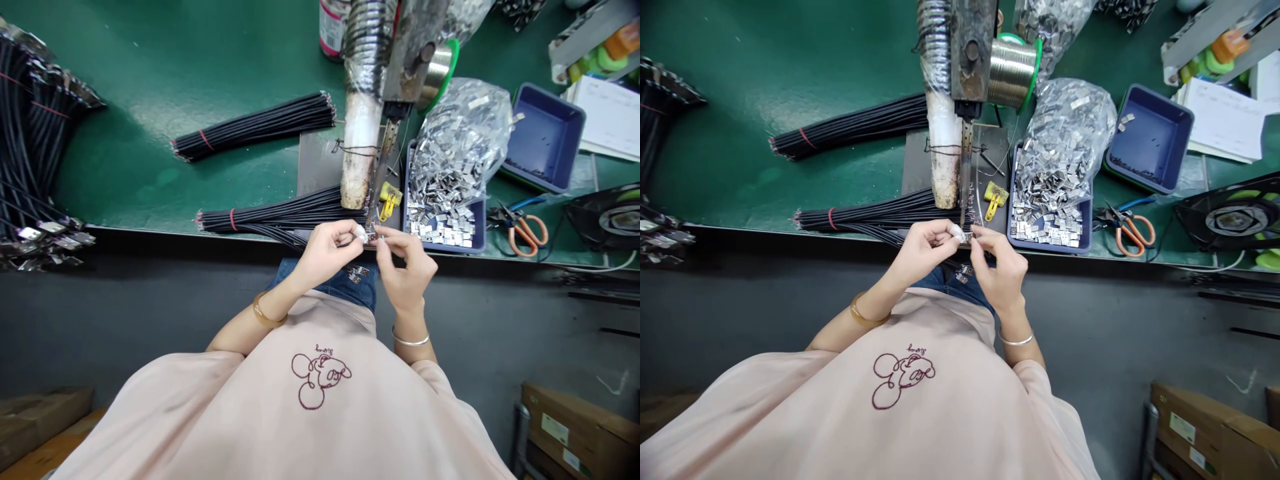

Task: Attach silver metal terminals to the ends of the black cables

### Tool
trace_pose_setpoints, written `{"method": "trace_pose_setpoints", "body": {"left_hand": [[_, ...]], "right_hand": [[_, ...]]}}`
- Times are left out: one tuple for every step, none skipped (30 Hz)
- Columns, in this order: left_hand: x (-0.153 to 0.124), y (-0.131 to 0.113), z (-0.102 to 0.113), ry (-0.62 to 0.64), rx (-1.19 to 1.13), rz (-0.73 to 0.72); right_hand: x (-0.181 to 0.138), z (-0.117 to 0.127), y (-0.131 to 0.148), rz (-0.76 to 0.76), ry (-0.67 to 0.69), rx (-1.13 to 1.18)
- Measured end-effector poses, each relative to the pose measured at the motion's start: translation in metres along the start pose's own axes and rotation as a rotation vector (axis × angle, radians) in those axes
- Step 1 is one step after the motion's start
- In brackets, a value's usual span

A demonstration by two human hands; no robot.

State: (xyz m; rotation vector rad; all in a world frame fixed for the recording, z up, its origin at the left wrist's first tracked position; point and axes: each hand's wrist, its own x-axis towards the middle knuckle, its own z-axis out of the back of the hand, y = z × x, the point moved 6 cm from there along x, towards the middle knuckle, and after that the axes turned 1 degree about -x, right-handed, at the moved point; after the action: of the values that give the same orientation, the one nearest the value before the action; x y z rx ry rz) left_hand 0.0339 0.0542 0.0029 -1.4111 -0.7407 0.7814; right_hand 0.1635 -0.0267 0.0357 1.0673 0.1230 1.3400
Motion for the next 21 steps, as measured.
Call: {"method": "trace_pose_setpoints", "body": {"left_hand": [[-0.002,-0.002,0.000,0.039,0.053,-0.022],[-0.006,-0.004,-0.001,0.095,0.120,-0.046],[-0.009,-0.006,-0.003,0.167,0.196,-0.072],[-0.014,-0.007,-0.004,0.245,0.270,-0.099],[-0.019,-0.007,-0.005,0.321,0.334,-0.123],[-0.025,-0.007,-0.005,0.387,0.381,-0.143],[-0.029,-0.006,-0.005,0.434,0.409,-0.155],[-0.033,-0.004,-0.003,0.456,0.419,-0.162],[-0.036,-0.003,-0.001,0.462,0.417,-0.168],[-0.037,-0.002,0.002,0.452,0.407,-0.173],[-0.038,-0.001,0.005,0.433,0.386,-0.182],[-0.037,-0.001,0.007,0.398,0.355,-0.198],[-0.034,-0.002,0.011,0.343,0.320,-0.223],[-0.031,-0.004,0.015,0.272,0.295,-0.260],[-0.027,-0.006,0.019,0.187,0.296,-0.310],[-0.023,-0.009,0.023,0.095,0.334,-0.371],[-0.019,-0.011,0.025,0.015,0.416,-0.438],[-0.016,-0.013,0.025,-0.044,0.536,-0.498],[-0.012,-0.013,0.023,-0.078,0.672,-0.543],[-0.008,-0.012,0.019,-0.091,0.801,-0.568],[-0.005,-0.011,0.016,-0.093,0.907,-0.577]], "right_hand": [[0.000,0.007,-0.002,-0.037,-0.045,0.017],[0.000,0.018,-0.002,-0.052,-0.140,0.015],[-0.001,0.032,0.001,-0.042,-0.276,-0.002],[-0.003,0.047,0.005,-0.012,-0.436,-0.028],[-0.005,0.061,0.010,0.019,-0.577,-0.057],[-0.006,0.073,0.014,0.031,-0.663,-0.080],[-0.003,0.080,0.014,0.010,-0.678,-0.093],[0.002,0.084,0.010,-0.036,-0.622,-0.101],[0.009,0.085,0.002,-0.096,-0.511,-0.115],[0.016,0.084,-0.008,-0.162,-0.377,-0.138],[0.022,0.081,-0.021,-0.204,-0.248,-0.169],[0.027,0.078,-0.034,-0.230,-0.135,-0.231],[0.032,0.077,-0.047,-0.231,-0.070,-0.323],[0.037,0.076,-0.059,-0.227,-0.019,-0.408],[0.042,0.073,-0.071,-0.231,0.029,-0.472],[0.047,0.070,-0.081,-0.220,0.083,-0.523],[0.051,0.065,-0.089,-0.204,0.131,-0.568],[0.055,0.061,-0.094,-0.191,0.172,-0.606],[0.059,0.057,-0.097,-0.182,0.205,-0.641],[0.062,0.054,-0.099,-0.181,0.226,-0.674],[0.065,0.052,-0.100,-0.187,0.239,-0.701]]}}
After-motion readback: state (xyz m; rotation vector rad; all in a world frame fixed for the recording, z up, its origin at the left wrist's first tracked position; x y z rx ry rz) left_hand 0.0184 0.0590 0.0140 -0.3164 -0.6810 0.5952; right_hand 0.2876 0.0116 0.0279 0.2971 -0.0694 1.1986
